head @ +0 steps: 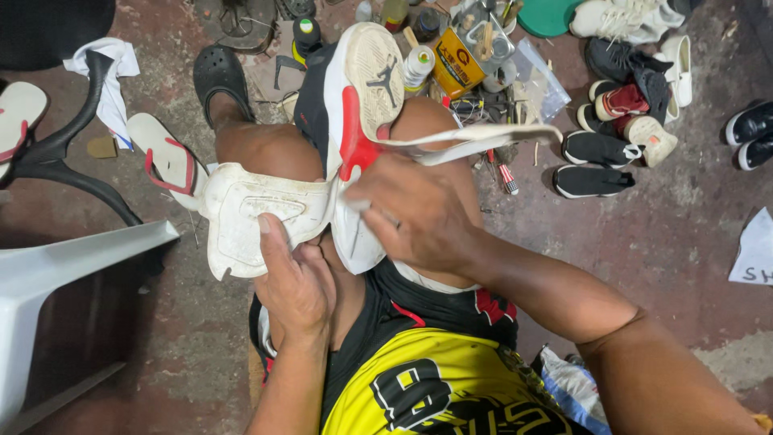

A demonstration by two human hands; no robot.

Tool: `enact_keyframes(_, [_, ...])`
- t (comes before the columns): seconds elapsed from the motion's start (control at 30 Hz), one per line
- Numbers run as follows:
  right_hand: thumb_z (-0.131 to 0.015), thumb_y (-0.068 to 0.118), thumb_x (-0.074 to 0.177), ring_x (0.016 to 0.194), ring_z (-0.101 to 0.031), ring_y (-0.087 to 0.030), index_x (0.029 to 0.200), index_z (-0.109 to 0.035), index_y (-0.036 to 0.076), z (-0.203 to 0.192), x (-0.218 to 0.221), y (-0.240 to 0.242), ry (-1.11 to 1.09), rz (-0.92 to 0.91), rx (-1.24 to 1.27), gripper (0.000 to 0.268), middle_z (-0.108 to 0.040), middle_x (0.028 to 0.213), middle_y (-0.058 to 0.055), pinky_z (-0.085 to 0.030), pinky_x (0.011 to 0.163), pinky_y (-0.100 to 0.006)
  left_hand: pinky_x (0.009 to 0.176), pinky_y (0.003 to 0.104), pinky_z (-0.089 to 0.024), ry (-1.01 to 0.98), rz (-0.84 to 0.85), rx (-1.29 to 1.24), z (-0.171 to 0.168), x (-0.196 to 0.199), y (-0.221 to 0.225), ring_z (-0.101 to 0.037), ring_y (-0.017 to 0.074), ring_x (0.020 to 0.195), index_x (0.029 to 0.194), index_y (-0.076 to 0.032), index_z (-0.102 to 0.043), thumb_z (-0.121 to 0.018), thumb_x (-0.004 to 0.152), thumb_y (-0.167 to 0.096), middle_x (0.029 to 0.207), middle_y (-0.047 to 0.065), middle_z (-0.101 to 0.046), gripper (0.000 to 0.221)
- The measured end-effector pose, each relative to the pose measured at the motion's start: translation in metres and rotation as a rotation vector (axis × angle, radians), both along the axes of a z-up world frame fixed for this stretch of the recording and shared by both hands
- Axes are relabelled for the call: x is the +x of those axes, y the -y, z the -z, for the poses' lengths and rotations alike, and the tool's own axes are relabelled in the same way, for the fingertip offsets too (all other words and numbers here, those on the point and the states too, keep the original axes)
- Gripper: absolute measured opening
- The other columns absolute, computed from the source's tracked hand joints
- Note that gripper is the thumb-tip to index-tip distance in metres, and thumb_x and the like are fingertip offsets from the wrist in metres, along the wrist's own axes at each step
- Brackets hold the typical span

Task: The person cleans the sole of a sneaker with a cloth and liquid, applies adhesive to the inner surfaces using a small applicator, and presses the sole and upper together to reattach them.

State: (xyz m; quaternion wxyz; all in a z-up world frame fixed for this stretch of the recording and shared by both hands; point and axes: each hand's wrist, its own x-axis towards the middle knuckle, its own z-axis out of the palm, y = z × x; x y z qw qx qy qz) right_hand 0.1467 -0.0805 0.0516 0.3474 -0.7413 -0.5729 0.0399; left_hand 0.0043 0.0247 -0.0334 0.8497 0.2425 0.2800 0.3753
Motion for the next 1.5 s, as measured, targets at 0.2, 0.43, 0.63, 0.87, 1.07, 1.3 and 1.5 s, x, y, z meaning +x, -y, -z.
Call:
enact_keyframes(0.2, [-0.076, 0.005, 0.091, 0.099, -0.068, -0.029, 0.112, -0.068, 0.007, 0.005, 0.014, 0.004, -0.021, 0.037, 0.079, 0.022, -0.068, 0.105, -0.009, -0.054, 0.091, -0.043, 0.114, 0.045, -0.047, 0.028, 0.031, 0.052, -0.009, 0.001, -0.001, -0.057, 0.0253, 0.131, 0.153, 0.0, -0.04, -0.052, 0.111, -0.026, 0.146, 0.012, -0.054, 0.051])
enact_keyframes(0.43, [-0.072, 0.003, 0.089, 0.108, -0.068, -0.033, 0.113, -0.067, 0.005, 0.009, 0.016, 0.005, 0.074, -0.073, 0.149, 0.024, -0.066, 0.112, -0.012, -0.057, 0.098, -0.045, 0.116, 0.047, -0.048, 0.052, 0.023, 0.044, -0.013, 0.003, 0.001, -0.057, 0.028, 0.134, 0.153, -0.002, -0.039, -0.052, 0.108, -0.026, 0.148, 0.013, -0.053, 0.053])
enact_keyframes(0.63, [-0.075, 0.003, 0.083, 0.094, -0.07, -0.03, 0.107, -0.071, 0.005, 0.012, 0.003, 0.007, -0.023, -0.116, 0.095, 0.024, -0.069, 0.107, -0.013, -0.05, 0.073, -0.039, 0.113, 0.047, -0.047, 0.036, 0.034, 0.041, -0.011, 0.003, 0.0, -0.059, 0.0288, 0.131, 0.153, 0.0, -0.041, -0.052, 0.11, -0.027, 0.146, 0.014, -0.056, 0.052])
enact_keyframes(0.87, [-0.07, 0.001, 0.095, 0.097, -0.072, -0.02, 0.11, -0.069, 0.004, 0.007, 0.016, 0.036, -0.517, -0.055, 0.03, 0.015, -0.071, 0.104, -0.008, -0.057, 0.087, -0.032, 0.115, 0.05, -0.048, 0.063, 0.026, 0.03, -0.016, -0.002, -0.008, -0.06, 0.0281, 0.131, 0.151, -0.001, -0.043, -0.051, 0.108, -0.027, 0.144, 0.013, -0.058, 0.05])
enact_keyframes(1.07, [-0.074, 0.001, 0.085, 0.094, -0.072, -0.02, 0.1, -0.07, 0.004, 0.003, 0.023, 0.066, -0.506, 0.148, 0.061, 0.015, -0.072, 0.098, -0.008, -0.053, 0.095, -0.037, 0.125, 0.046, -0.035, -0.644, -0.159, 1.012, -0.058, -0.015, -0.024, -0.039, 0.029, 0.145, 0.157, -0.004, -0.026, -0.074, 0.099, -0.01, 0.154, 0.015, -0.038, 0.076])
enact_keyframes(1.3, [-0.077, 0.004, 0.081, 0.109, -0.068, -0.027, 0.099, -0.07, 0.009, 0.011, 0.043, 0.057, -0.179, 0.19, 0.233, 0.02, -0.073, 0.105, -0.006, -0.033, 0.122, -0.05, 0.124, 0.067, -0.012, -1.142, 0.2, 1.907, -0.123, 0.017, -0.024, -0.04, 0.0376, 0.149, 0.134, -0.007, -0.069, -0.064, 0.083, -0.006, 0.151, 0.01, -0.053, 0.051])
enact_keyframes(1.5, [-0.077, 0.006, 0.086, 0.104, -0.07, -0.021, 0.101, -0.071, 0.01, 0.02, 0.052, 0.051, -0.296, 0.159, 0.246, 0.017, -0.072, 0.1, -0.003, -0.032, 0.125, -0.051, 0.123, 0.066, -0.014, -1.319, 0.464, 2.181, -0.158, 0.063, -0.019, -0.047, 0.0374, 0.143, 0.113, -0.005, -0.067, -0.074, 0.097, -0.034, 0.134, 0.01, -0.058, 0.034])
